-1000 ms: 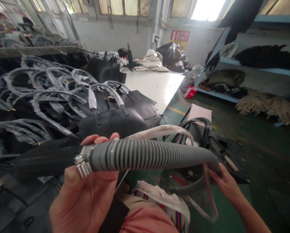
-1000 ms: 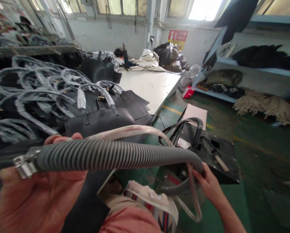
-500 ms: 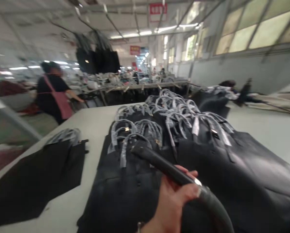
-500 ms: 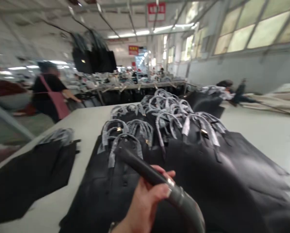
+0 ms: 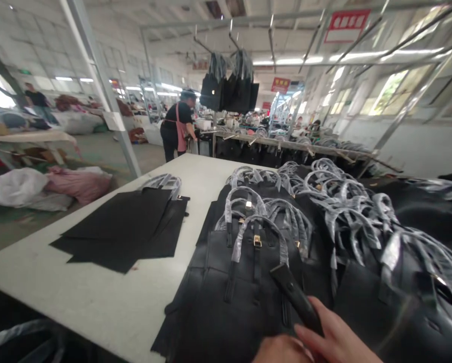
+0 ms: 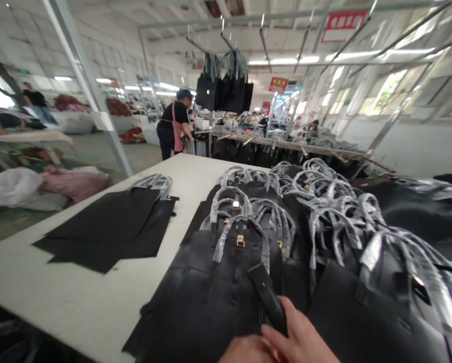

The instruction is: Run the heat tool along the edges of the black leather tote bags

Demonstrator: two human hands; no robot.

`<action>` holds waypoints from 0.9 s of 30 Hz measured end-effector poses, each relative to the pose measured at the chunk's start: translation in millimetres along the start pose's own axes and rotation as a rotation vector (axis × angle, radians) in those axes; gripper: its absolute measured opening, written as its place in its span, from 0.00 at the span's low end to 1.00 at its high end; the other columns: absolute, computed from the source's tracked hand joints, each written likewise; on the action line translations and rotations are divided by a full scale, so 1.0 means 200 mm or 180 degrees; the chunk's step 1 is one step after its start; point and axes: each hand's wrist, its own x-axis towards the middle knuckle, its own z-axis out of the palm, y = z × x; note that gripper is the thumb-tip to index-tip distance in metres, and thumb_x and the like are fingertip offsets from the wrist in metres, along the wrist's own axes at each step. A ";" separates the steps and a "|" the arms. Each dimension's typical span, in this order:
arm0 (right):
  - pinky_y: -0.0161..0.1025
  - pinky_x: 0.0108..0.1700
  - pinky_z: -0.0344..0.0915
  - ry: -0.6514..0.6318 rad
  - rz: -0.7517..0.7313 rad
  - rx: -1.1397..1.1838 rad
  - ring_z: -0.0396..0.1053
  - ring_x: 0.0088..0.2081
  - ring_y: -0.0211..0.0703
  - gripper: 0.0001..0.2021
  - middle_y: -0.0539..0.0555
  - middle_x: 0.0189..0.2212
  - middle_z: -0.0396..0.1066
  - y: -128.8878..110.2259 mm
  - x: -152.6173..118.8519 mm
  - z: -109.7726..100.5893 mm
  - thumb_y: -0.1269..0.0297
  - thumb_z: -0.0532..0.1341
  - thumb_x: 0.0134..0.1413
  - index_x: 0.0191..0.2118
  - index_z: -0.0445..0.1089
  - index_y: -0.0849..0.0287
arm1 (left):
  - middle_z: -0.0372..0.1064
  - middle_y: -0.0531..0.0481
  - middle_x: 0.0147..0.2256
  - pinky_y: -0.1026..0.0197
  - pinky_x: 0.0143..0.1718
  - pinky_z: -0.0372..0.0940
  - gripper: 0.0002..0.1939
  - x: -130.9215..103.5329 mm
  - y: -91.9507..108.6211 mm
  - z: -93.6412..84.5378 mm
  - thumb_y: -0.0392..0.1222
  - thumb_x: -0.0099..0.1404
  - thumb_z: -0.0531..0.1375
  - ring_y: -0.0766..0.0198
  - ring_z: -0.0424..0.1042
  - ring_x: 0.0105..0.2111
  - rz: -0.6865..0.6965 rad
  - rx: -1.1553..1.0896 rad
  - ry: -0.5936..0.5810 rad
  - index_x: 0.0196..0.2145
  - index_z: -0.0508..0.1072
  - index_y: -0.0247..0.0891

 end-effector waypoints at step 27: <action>0.29 0.17 0.59 -0.2235 0.0342 0.0500 0.63 0.17 0.33 0.19 0.44 0.22 0.67 -0.71 0.41 0.43 0.61 0.60 0.53 0.51 0.64 0.57 | 0.75 0.51 0.31 0.61 0.39 0.67 0.09 -0.06 -0.43 0.11 0.42 0.65 0.56 0.62 0.74 0.32 0.1176 0.3404 0.1733 0.39 0.72 0.37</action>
